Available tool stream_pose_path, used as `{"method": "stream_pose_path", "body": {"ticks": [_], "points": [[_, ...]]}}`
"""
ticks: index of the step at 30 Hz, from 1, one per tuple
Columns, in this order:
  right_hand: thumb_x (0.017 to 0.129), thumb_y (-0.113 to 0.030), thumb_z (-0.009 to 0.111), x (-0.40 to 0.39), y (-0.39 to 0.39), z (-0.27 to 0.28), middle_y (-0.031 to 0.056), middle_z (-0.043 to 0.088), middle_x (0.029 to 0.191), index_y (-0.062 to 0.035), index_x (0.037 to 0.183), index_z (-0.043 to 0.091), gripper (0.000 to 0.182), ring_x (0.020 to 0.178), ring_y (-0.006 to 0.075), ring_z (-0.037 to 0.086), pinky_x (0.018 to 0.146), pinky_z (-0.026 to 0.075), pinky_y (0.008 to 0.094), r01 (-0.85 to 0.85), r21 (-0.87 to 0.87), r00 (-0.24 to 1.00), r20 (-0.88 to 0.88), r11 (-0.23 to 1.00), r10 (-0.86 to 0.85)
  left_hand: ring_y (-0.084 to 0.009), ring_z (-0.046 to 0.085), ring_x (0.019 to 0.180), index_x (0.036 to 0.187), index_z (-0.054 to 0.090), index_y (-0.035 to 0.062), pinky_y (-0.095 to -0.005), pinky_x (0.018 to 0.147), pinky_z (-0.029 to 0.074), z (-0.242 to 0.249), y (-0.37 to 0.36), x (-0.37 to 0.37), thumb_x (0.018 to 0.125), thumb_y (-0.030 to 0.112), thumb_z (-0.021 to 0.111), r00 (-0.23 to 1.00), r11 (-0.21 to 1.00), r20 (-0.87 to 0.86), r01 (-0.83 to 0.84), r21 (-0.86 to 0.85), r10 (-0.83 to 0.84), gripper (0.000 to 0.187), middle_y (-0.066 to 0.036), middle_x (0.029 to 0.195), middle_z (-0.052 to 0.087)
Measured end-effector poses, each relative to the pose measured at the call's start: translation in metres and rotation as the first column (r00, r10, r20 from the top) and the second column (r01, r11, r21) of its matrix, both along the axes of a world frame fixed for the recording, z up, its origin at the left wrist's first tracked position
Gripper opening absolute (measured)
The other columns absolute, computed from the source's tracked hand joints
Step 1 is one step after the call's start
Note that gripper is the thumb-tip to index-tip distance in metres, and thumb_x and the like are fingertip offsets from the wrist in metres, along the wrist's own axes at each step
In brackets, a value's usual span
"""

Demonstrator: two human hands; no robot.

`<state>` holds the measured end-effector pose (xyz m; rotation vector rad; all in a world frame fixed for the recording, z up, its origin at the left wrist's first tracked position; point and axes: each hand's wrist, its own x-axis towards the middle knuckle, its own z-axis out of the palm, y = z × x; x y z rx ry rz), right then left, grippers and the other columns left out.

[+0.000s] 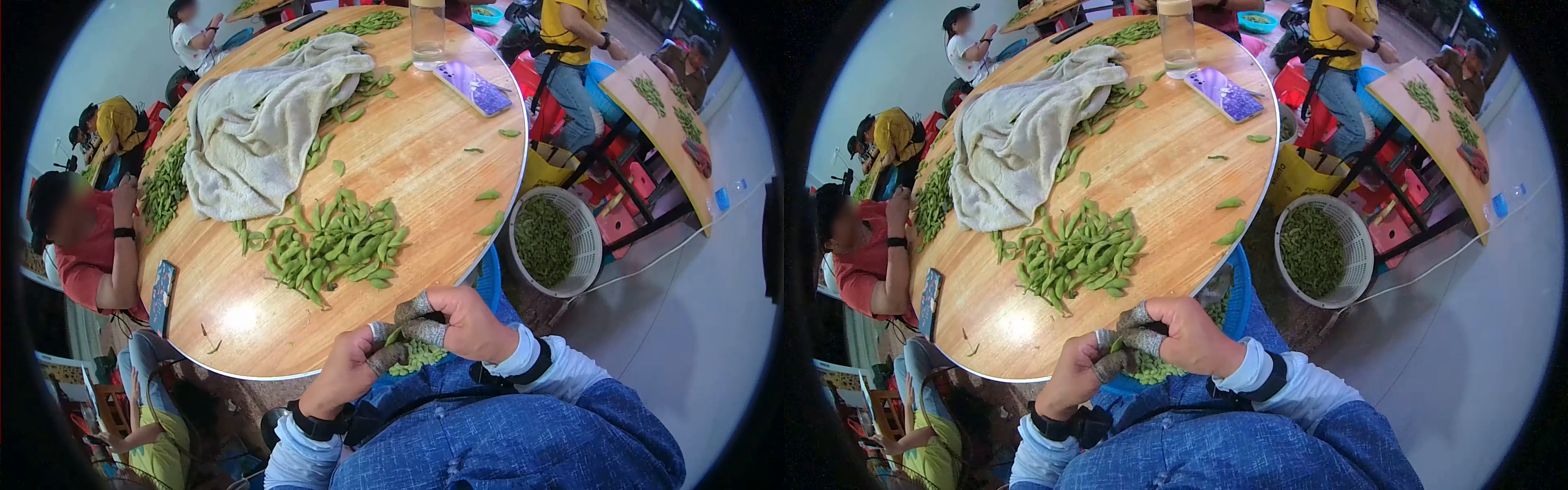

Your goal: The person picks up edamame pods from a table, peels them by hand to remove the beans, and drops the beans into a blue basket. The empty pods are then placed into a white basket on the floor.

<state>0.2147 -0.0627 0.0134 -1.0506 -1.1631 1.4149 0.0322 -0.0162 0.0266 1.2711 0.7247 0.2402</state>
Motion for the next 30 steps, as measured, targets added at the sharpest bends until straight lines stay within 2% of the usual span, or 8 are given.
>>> {"method": "stream_pose_path", "body": {"ticks": [7,10,12,14,16,19,22,30], "points": [[0.078,0.000,0.057,0.001,-0.001,0.000,0.0051,0.060,0.083,0.0045,0.093,0.056,0.016,0.080,0.0093,0.054,0.072,0.044,0.0244,0.041,-0.010,0.998,0.039,0.999,-0.041,-0.0070,0.052,0.072,0.092,0.053,0.0007,-0.0221,0.065,0.042,-0.009,0.001,-0.012,0.085,0.013,0.053,0.998,0.986,0.059,0.004,-0.167,0.006,0.015,0.000,0.078,0.057],[0.080,-0.002,0.055,-0.003,-0.003,0.002,0.0030,0.060,0.085,0.0040,0.095,0.056,0.017,0.079,0.0080,0.053,0.071,0.044,0.0237,0.097,-0.118,0.989,-0.096,0.988,-0.109,-0.0093,0.051,0.067,0.091,0.053,0.0011,-0.0241,0.060,0.042,-0.007,-0.006,-0.003,0.084,0.012,0.053,0.980,0.985,0.106,-0.173,0.010,0.171,0.013,-0.002,0.074,0.056],[0.081,-0.004,0.054,-0.001,-0.003,0.000,0.0017,0.059,0.086,0.0034,0.096,0.056,0.017,0.078,0.0068,0.052,0.070,0.043,0.0232,0.041,-0.106,0.997,-0.059,0.994,-0.048,-0.0130,0.053,0.064,0.089,0.054,0.0011,-0.0255,0.058,0.041,-0.016,-0.006,-0.003,0.081,0.012,0.056,0.985,0.938,0.009,-0.169,0.301,0.175,0.014,-0.004,0.072,0.056],[0.082,-0.006,0.053,0.000,-0.004,-0.002,0.0006,0.059,0.086,0.0028,0.096,0.056,0.016,0.077,0.0058,0.050,0.070,0.043,0.0226,-0.006,-0.104,0.998,-0.061,0.995,0.000,-0.0194,0.054,0.062,0.087,0.054,0.0006,-0.0284,0.056,0.042,-0.017,-0.007,-0.001,0.077,0.010,0.058,0.981,0.819,-0.094,-0.086,0.567,0.168,0.014,-0.008,0.071,0.057],[0.083,-0.007,0.052,-0.003,-0.005,-0.004,-0.0002,0.058,0.086,0.0023,0.096,0.056,0.016,0.076,0.0051,0.049,0.069,0.043,0.0221,-0.052,-0.101,0.993,-0.107,0.994,0.041,-0.0285,0.056,0.062,0.086,0.054,-0.0005,-0.0328,0.055,0.043,-0.014,-0.007,0.001,0.073,0.005,0.060,0.964,0.625,-0.210,0.064,0.778,0.162,0.015,-0.014,0.070,0.057],[0.083,-0.006,0.053,-0.003,-0.004,-0.005,-0.0007,0.058,0.085,0.0025,0.095,0.056,0.015,0.076,0.0053,0.050,0.069,0.043,0.0222,-0.059,-0.125,0.994,-0.097,0.990,0.047,-0.0364,0.054,0.063,0.089,0.054,-0.0003,-0.0401,0.053,0.043,-0.019,-0.006,0.001,0.056,-0.003,0.057,0.959,0.494,-0.225,0.113,0.862,0.174,0.033,-0.019,0.071,0.054],[0.083,-0.006,0.052,-0.004,-0.004,-0.002,-0.0005,0.059,0.084,0.0025,0.095,0.057,0.015,0.076,0.0053,0.050,0.069,0.043,0.0220,-0.057,-0.156,0.985,-0.170,0.986,0.030,-0.0358,0.054,0.062,0.083,0.053,-0.0012,-0.0390,0.052,0.042,-0.015,-0.007,0.001,0.063,0.002,0.062,0.938,0.453,-0.285,0.169,0.875,0.200,0.022,-0.018,0.067,0.054],[0.082,-0.003,0.052,-0.003,-0.004,-0.004,-0.0005,0.058,0.083,0.0023,0.094,0.057,0.014,0.076,0.0051,0.050,0.068,0.043,0.0216,-0.054,-0.195,0.989,-0.145,0.979,0.026,-0.0326,0.052,0.057,0.085,0.053,-0.0013,-0.0406,0.049,0.041,-0.009,-0.009,0.006,0.056,0.002,0.062,0.925,0.318,-0.306,0.227,0.920,0.226,0.031,-0.014,0.064,0.050]]}}
